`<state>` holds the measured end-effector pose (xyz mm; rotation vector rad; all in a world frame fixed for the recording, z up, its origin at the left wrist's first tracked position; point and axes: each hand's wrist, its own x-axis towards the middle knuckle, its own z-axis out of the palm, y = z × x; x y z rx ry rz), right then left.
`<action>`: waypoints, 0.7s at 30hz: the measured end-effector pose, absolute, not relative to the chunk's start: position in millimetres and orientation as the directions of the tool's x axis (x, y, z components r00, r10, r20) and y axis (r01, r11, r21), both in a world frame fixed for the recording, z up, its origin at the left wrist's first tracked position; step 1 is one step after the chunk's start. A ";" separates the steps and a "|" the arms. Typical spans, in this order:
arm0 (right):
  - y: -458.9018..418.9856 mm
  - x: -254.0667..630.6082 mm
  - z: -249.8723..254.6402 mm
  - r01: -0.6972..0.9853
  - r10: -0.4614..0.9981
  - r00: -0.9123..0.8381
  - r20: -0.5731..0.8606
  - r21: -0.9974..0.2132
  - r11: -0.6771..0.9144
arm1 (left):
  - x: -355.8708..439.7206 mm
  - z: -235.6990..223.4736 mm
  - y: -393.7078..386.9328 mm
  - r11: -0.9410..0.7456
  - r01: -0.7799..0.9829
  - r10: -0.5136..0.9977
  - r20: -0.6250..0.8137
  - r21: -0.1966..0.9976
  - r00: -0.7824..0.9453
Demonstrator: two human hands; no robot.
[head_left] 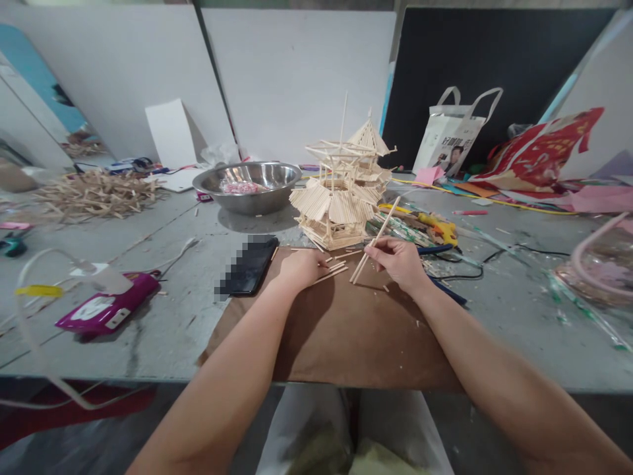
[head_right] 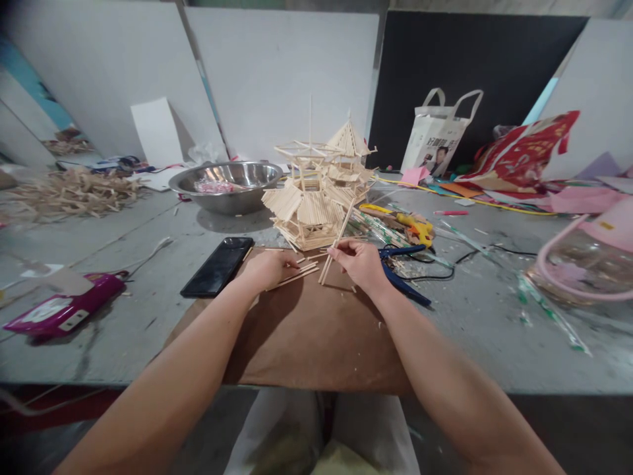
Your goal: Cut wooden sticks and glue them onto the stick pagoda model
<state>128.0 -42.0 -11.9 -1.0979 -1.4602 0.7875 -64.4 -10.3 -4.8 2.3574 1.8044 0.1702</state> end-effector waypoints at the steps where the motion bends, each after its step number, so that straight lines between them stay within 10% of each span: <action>1: -41.9 128.3 -11.9 0.209 0.933 0.022 0.358 -0.915 0.346 | -65.0 -4.8 -10.2 -0.251 0.946 0.966 -0.006 0.205 0.258; 9: -43.7 127.9 -12.3 0.254 0.924 -0.001 0.381 -0.894 0.369 | -55.2 -0.4 -15.8 -0.390 0.821 0.915 0.274 0.417 0.296; 13: -46.2 126.1 -11.3 0.310 0.897 -0.077 0.436 -0.845 0.437 | -37.0 -8.9 -27.6 -0.590 0.504 0.763 0.232 0.631 0.603; 21: -47.1 122.1 -10.6 0.248 0.891 -0.126 0.437 -0.856 0.455 | -26.8 -21.9 -30.7 -0.526 0.303 0.780 0.309 0.794 0.544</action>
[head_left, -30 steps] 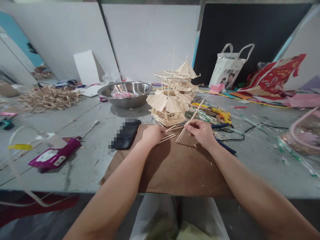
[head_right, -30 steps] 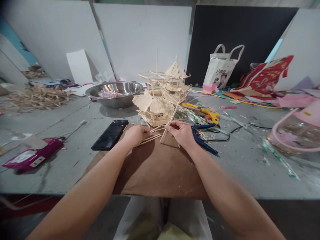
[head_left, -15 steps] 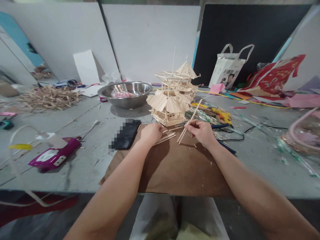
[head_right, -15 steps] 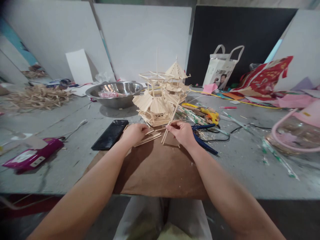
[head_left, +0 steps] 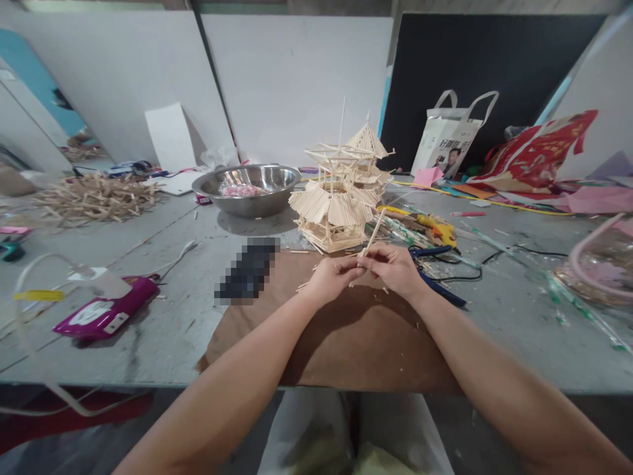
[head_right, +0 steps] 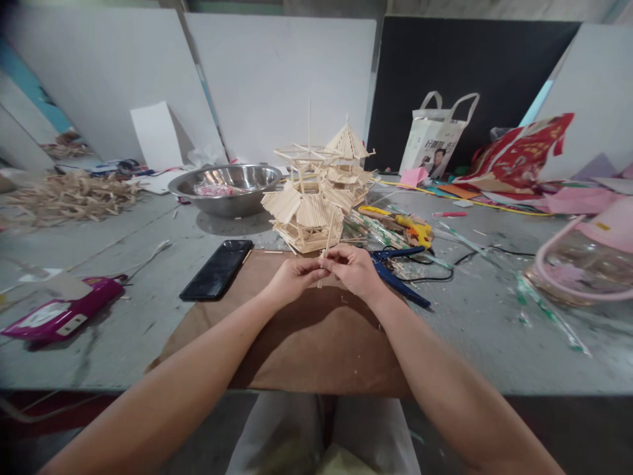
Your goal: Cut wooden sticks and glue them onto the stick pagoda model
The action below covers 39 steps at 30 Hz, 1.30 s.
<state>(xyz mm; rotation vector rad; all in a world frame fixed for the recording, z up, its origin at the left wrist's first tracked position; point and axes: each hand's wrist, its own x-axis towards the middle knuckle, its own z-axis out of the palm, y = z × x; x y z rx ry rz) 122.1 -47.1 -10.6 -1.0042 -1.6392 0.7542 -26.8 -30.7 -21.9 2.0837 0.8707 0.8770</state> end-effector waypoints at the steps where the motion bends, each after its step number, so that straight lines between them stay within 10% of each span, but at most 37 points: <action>1: -47.3 121.5 -10.7 0.242 0.891 -0.127 0.435 -0.858 0.454 | -26.4 -21.9 -30.3 -0.526 0.294 0.778 0.312 0.798 0.546; 25: -46.7 118.2 -14.0 0.337 0.874 -0.111 0.472 -0.810 0.480 | -24.5 -22.5 -33.7 -0.523 0.406 0.812 0.292 0.749 0.506; 32: -41.7 138.4 -5.7 0.702 0.869 -0.179 0.461 -0.560 0.441 | -24.0 -24.2 -32.3 -0.482 0.423 0.840 0.266 0.767 0.473; 39: -42.5 177.7 0.5 0.950 0.962 -0.253 0.104 -0.164 0.268 | -27.4 -30.6 -25.2 -0.443 0.424 0.865 0.251 0.790 0.435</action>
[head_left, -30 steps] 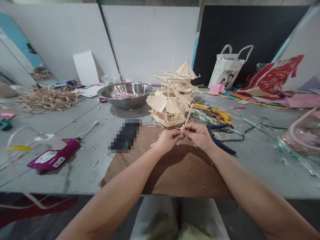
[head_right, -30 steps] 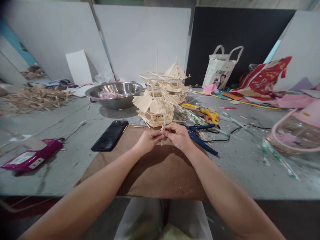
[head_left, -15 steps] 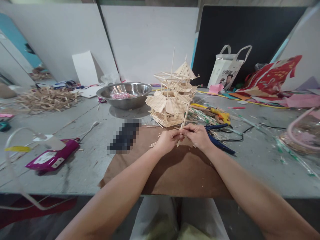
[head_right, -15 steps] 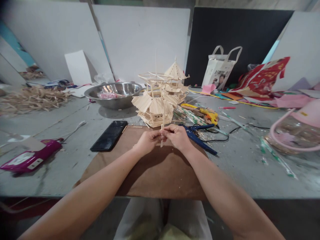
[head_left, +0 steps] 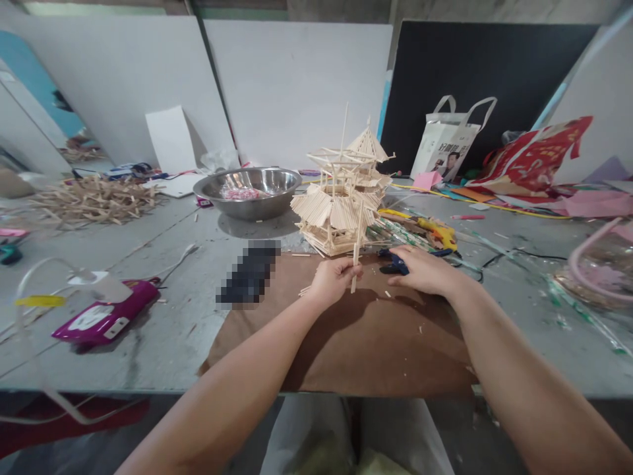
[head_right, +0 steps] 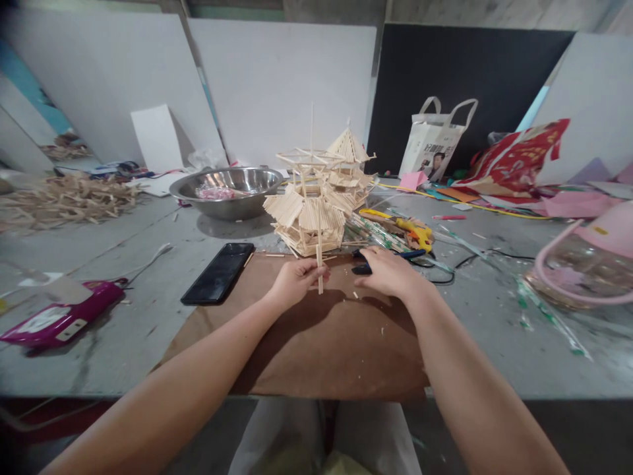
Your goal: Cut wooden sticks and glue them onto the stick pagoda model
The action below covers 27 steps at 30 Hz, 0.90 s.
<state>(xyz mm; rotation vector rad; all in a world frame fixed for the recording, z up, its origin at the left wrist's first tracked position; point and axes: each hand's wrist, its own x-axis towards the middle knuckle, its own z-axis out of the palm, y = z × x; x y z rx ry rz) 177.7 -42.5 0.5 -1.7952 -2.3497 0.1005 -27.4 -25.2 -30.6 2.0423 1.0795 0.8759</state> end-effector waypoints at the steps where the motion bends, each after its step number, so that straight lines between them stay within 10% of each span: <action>1: -44.2 182.0 1.4 0.960 0.968 -0.248 0.032 -0.129 0.250 | -27.4 -30.9 -25.0 -0.440 0.425 0.866 0.250 0.791 0.433; 8: -52.1 198.9 0.1 0.983 0.928 -0.019 -0.371 0.164 0.086 | -24.6 -26.7 -29.1 -0.451 0.420 0.862 0.262 0.788 0.433; 27: -66.5 202.8 -13.1 0.983 0.970 -0.123 -0.211 0.107 0.149 | -23.1 -29.3 -29.4 -0.493 0.424 0.849 0.316 0.760 0.423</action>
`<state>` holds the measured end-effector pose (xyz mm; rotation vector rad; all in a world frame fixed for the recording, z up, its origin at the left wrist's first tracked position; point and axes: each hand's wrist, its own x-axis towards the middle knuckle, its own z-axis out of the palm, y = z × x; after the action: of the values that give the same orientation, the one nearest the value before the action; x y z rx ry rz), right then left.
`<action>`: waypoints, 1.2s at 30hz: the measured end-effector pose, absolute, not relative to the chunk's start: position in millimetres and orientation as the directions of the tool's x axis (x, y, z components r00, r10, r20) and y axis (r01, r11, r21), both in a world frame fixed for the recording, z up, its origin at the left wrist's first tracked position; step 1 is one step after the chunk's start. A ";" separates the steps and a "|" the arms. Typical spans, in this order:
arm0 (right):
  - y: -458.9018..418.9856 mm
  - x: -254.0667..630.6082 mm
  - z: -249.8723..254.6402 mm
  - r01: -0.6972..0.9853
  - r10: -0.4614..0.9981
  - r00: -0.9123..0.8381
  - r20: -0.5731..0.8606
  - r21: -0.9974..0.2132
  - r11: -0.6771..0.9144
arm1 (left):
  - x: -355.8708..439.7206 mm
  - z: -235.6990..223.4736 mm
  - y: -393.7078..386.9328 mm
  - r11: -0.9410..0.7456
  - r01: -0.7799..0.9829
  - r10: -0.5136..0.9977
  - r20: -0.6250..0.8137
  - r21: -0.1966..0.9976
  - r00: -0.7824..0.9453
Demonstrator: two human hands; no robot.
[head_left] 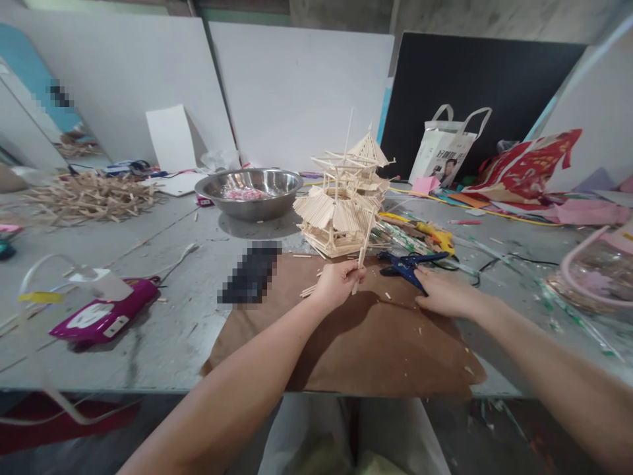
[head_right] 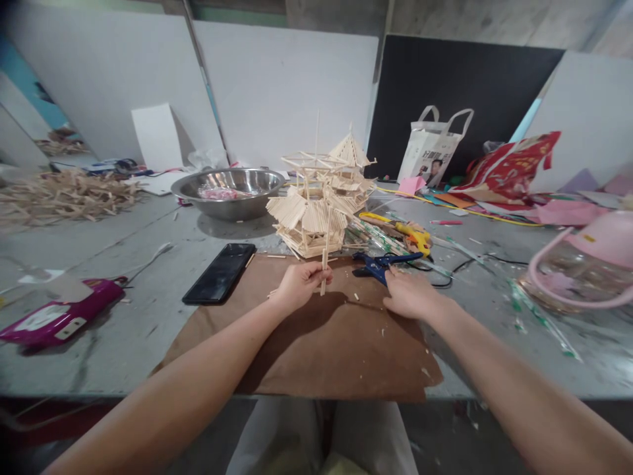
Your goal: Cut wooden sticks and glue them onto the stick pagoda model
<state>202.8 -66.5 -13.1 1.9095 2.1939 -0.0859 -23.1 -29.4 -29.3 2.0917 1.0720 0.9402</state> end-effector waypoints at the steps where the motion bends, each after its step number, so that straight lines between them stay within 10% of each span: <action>1: -70.3 201.1 -14.0 0.982 0.974 -0.143 -0.173 0.100 0.162 | -22.9 -28.7 -29.8 -0.495 0.425 0.848 0.316 0.758 0.425; 14: -85.4 197.2 -24.4 0.914 0.931 -0.364 0.002 -0.194 0.358 | -22.3 -27.2 -31.5 -0.490 0.489 0.862 0.317 0.721 0.396; 25: -43.2 200.3 -0.7 0.957 0.904 -0.214 -0.370 0.107 0.270 | -23.5 -24.6 -32.6 -0.474 0.514 0.872 0.297 0.715 0.390; 36: -68.6 184.4 -3.6 0.949 0.964 -0.240 -0.112 0.184 0.257 | -24.4 -30.1 -30.5 -0.512 0.559 0.859 0.375 0.652 0.349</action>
<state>184.4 -68.6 -3.6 1.7968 2.3226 0.1152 -24.4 -30.5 -30.1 2.2059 1.2412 0.9859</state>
